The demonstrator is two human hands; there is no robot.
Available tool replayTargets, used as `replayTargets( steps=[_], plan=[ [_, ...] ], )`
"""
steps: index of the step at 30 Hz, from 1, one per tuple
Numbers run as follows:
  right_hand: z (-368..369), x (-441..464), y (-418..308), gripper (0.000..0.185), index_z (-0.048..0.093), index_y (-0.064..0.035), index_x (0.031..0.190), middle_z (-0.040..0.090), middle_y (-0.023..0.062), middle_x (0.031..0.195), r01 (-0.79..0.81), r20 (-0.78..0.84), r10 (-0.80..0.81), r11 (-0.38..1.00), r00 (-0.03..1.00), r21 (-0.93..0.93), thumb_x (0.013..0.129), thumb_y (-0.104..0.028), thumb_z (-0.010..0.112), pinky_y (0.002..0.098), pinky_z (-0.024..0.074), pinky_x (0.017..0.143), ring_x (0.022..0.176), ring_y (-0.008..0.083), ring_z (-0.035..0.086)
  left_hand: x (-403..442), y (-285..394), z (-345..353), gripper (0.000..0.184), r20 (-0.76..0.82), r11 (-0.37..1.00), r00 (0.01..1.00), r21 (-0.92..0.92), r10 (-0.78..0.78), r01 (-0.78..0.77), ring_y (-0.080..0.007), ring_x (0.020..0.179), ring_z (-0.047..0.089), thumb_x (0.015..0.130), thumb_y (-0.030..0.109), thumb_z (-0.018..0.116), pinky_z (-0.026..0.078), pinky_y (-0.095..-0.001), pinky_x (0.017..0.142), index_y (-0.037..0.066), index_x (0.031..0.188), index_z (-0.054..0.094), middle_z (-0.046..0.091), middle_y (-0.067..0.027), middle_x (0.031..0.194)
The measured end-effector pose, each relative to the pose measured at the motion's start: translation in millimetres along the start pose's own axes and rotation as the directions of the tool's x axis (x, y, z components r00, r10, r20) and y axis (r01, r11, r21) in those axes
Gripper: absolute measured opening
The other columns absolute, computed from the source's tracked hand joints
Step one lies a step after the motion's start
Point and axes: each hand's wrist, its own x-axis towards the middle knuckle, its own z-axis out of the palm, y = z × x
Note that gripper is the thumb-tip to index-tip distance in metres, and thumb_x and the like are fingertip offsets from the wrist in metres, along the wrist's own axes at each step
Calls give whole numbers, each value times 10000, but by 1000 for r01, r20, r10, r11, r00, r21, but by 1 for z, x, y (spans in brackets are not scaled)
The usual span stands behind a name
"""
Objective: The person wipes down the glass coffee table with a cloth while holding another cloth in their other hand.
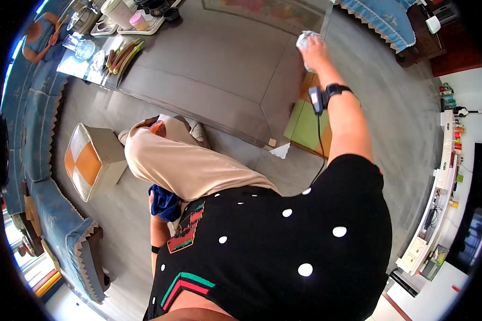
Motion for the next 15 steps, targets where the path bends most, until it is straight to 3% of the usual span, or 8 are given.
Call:
replayTargets(
  steps=[4,7,10,12,14,15],
  plan=[
    [2,15,13,576,426,-52,1368,354,217,1440,-96,25,94,993,995,69,915,-403,485,424,309,1069,1314,365,355,5,-3,-5,731,48,1000,999,15,1,-2,-371,1047,577,873,622,386,517,-496,815,118,1401,358,523,-136,1292],
    [6,-9,-2,585,434,-62,1360,386,208,1420,-160,-78,163,986,984,45,893,-408,504,429,328,1050,1270,379,403,5,-1,-1,727,77,999,997,9,-33,32,-378,1003,589,872,622,383,520,-499,792,108,1387,377,540,-146,1266],
    [-6,-59,-27,582,443,-48,1310,490,223,1297,-227,-133,283,917,950,329,827,-314,628,457,387,987,1200,405,447,9,2,2,732,53,999,998,27,-36,34,-389,945,608,866,626,382,525,-499,769,107,1382,383,562,-165,1223],
    [-36,-104,-63,598,437,-32,1284,517,241,1236,-408,-20,490,747,872,525,788,-258,683,456,405,963,1165,395,479,13,3,-3,735,76,998,996,-24,-51,53,-389,918,614,862,631,377,527,-496,758,108,1377,387,570,-169,1203],
    [-14,-140,-71,514,509,-18,1190,593,217,1112,-274,-102,529,584,842,764,775,-250,705,427,456,878,1039,346,575,16,3,-5,732,130,997,989,-19,-71,74,-382,911,614,862,630,366,528,-490,755,108,1375,388,574,-166,1192],
    [-8,-159,-74,461,540,-19,1133,621,179,1026,-320,14,561,451,828,833,772,-248,713,404,473,817,950,304,604,19,5,-4,729,176,997,981,5,-79,79,-375,913,613,863,627,357,528,-486,755,108,1375,387,576,-162,1189]
  ],
)
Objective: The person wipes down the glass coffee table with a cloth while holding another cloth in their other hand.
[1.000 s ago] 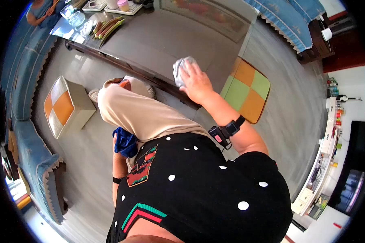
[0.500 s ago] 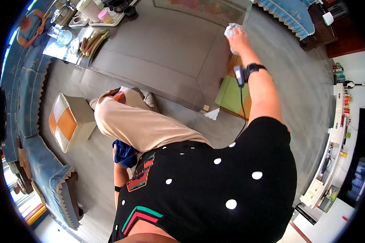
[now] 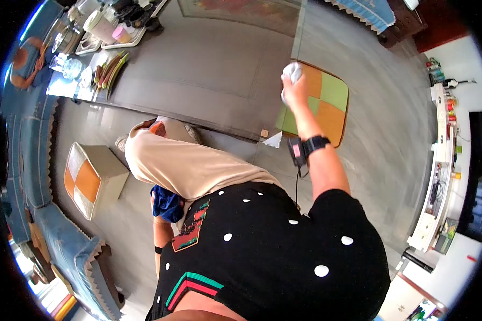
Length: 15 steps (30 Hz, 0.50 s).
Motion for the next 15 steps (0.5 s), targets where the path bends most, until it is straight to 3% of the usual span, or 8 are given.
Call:
replayTargets(
  steps=[1,3,4,6,8,10,13,15],
  plan=[
    [-5,-24,-2,409,571,-21,1076,648,140,940,-116,47,112,987,993,108,770,-246,722,382,489,756,860,263,633,2,4,-1,726,46,1000,999,25,-11,10,-367,916,611,865,624,348,528,-481,756,108,1374,386,577,-157,1186],
    [-14,-57,-7,286,609,-42,975,632,41,795,-208,94,190,949,977,238,784,-222,722,329,479,640,718,167,599,7,5,2,723,62,996,998,88,3,-8,-355,986,589,869,616,343,519,-486,803,95,1369,389,551,-151,1229],
    [-22,-66,-13,286,609,-42,975,632,41,795,-202,71,190,947,979,249,784,-222,722,329,479,640,718,167,599,9,4,3,727,57,995,998,98,6,-12,-365,1006,585,865,615,370,515,-505,822,85,1361,395,547,-158,1234],
    [-38,-75,-29,218,611,-65,952,597,-9,764,-494,346,390,817,854,298,800,-184,712,289,454,595,663,104,542,12,8,3,730,73,993,994,-78,-86,92,-408,975,601,849,629,453,516,-554,827,70,1318,428,575,-189,1168],
    [-37,-75,-25,168,616,-88,925,578,-27,744,-540,380,407,758,830,367,804,-157,709,267,432,567,628,80,505,12,2,-5,730,-16,996,999,84,27,-26,-402,947,611,848,638,452,529,-543,793,64,1298,437,588,-190,1127],
    [-31,-66,-8,162,616,-97,916,575,-27,736,-556,383,420,733,823,390,802,-162,711,273,429,559,621,79,501,11,8,13,733,48,973,999,229,14,-25,-356,1042,570,862,631,400,496,-509,861,82,1348,400,549,-149,1221],
    [-24,-32,-7,148,616,-100,902,569,-30,726,-527,370,389,733,844,430,804,-164,707,275,424,541,607,79,498,6,16,32,708,63,826,997,560,41,-69,-338,1136,529,867,591,409,488,-499,889,117,1392,365,507,-120,1310],
    [-14,9,7,131,622,-98,870,552,-38,683,-495,353,369,769,860,404,802,-167,711,276,409,503,567,85,479,5,15,26,734,26,865,999,500,28,-37,-336,1177,506,858,601,410,472,-501,917,133,1418,337,473,-113,1360]
  ],
)
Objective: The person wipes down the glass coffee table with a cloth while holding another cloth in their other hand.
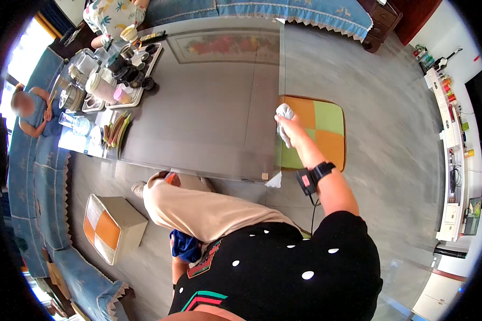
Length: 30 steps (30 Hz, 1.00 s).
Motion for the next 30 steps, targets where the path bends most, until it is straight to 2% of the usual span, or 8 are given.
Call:
replayTargets(
  steps=[6,8,10,14,19,24,26,30],
  plan=[
    [-3,117,-45,113,649,-114,845,582,-29,691,148,17,-148,989,989,2,780,-168,724,309,424,514,565,103,488,-5,-19,-14,756,-190,911,978,-413,-81,-5,-370,1040,577,821,626,479,516,-515,815,81,1340,409,541,-159,1245],
    [-5,179,-40,175,651,-85,873,630,20,737,137,-90,-149,983,985,-126,772,-209,724,334,465,554,606,139,564,-13,-12,-16,729,65,887,998,-460,-23,51,-346,1070,563,834,595,486,493,-499,871,80,1344,408,543,-145,1244],
    [2,194,-68,223,651,-61,893,655,68,777,146,-179,-192,959,965,-245,770,-232,723,355,483,587,659,188,611,-11,-16,2,733,-230,929,973,-367,-34,-54,-337,1114,546,836,584,491,473,-475,924,85,1363,392,526,-146,1275],
    [12,230,-95,320,642,-6,952,682,192,899,135,-281,-305,859,910,-493,783,-272,699,415,509,690,846,322,672,-14,19,36,765,-318,988,948,-151,-26,-23,-336,1181,504,834,577,502,433,-480,980,79,1395,357,484,-149,1333],
    [31,195,-115,338,618,-39,1016,657,206,1013,13,-326,-418,631,848,-776,841,-327,628,470,498,788,979,372,616,-11,-1,15,810,-132,971,990,-229,44,-73,-329,1243,449,831,564,519,377,-481,1036,52,1422,306,433,-148,1384],
    [42,122,-87,719,365,-29,1355,434,259,1309,217,23,-583,265,812,-939,832,-471,585,495,382,975,1203,431,421,-5,1,12,821,2,930,1000,-367,4,-3,-332,1218,476,824,581,523,408,-488,1009,58,1420,309,453,-152,1363],
    [38,85,-63,727,316,-33,1402,354,247,1401,320,279,-665,-64,693,-945,848,-452,528,523,313,1031,1274,421,361,0,-2,4,806,-9,916,999,-400,-41,34,-330,1194,499,822,574,542,419,-491,1002,56,1403,336,486,-151,1330],
    [32,-22,-53,651,309,-34,1411,377,220,1410,633,588,-525,-115,615,-765,845,-291,504,526,257,1074,1330,368,330,3,8,8,772,10,920,993,-377,-116,112,-320,1178,516,826,554,565,423,-479,1007,52,1378,367,508,-144,1305]
  ],
)
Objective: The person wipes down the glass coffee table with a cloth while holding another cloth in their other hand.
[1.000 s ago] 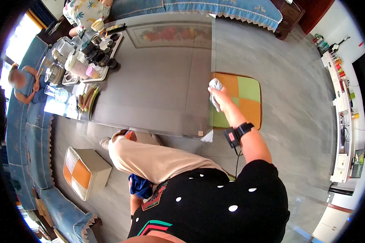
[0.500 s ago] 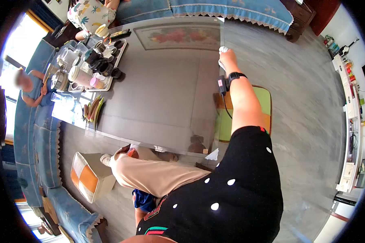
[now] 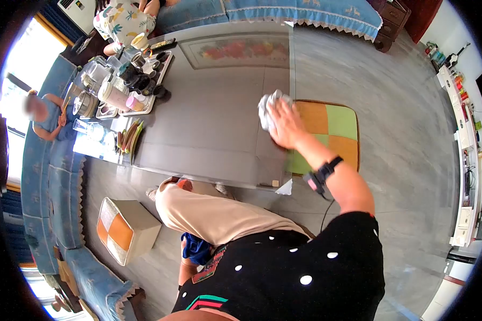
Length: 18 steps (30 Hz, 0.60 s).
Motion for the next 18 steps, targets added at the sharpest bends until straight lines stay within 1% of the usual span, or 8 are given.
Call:
replayTargets(
  steps=[2,3,6,7,8,12,15,18],
  plan=[
    [-1,-22,-15,652,311,-30,1402,404,208,1394,39,-43,-27,953,999,301,811,-178,543,509,253,1086,1320,363,349,2,3,2,752,-26,1000,1000,27,-9,10,-314,1182,516,832,541,572,422,-461,1016,50,1367,376,509,-143,1303],
    [-4,-25,-18,593,404,-31,1341,444,197,1346,107,-130,-67,935,989,339,778,-79,583,474,309,1068,1273,360,405,3,2,-6,736,-15,1000,1000,25,11,-10,-311,1174,523,836,520,581,428,-451,1013,51,1365,377,510,-139,1302],
    [-2,-9,-2,475,520,-33,1242,476,181,1281,142,-152,-89,912,984,384,775,-64,605,437,372,1031,1213,363,452,1,3,-9,718,1,1000,1000,-14,10,-10,-318,1153,540,833,471,603,445,-449,998,41,1362,378,520,-153,1289],
    [2,3,5,393,587,-32,1154,492,170,1219,147,-249,-47,905,967,398,764,-49,631,406,412,994,1146,358,490,0,7,-5,724,36,999,999,-21,-24,25,-327,1156,537,833,472,595,447,-454,995,35,1366,371,518,-165,1289],
    [9,18,17,389,586,-33,1156,487,170,1213,94,-224,6,895,975,436,770,-40,624,402,419,979,1118,365,499,-1,7,-2,732,-23,1000,999,1,-24,24,-338,1168,526,836,491,573,430,-471,1006,31,1367,368,515,-172,1293],
    [29,89,85,360,588,-34,1122,537,187,1129,58,-207,20,929,978,366,764,1,607,401,434,943,1089,358,516,-5,12,26,774,-141,987,990,159,9,14,-353,1251,447,842,524,531,339,-498,1070,59,1420,309,454,-160,1369],
    [55,139,134,306,597,-42,1055,570,185,1102,-1,-325,108,949,940,314,753,4,613,413,437,930,1064,360,531,-9,18,36,757,-235,971,972,233,-2,59,-336,1269,431,858,523,497,332,-485,1077,67,1430,303,437,-144,1392],
    [65,180,173,330,602,-84,1109,595,127,1136,-59,-242,87,991,966,121,788,-11,585,419,433,976,1187,359,486,-16,-3,-21,741,-277,987,960,140,-33,74,-335,1253,450,863,523,487,337,-477,1077,53,1414,329,457,-154,1372]
  ],
)
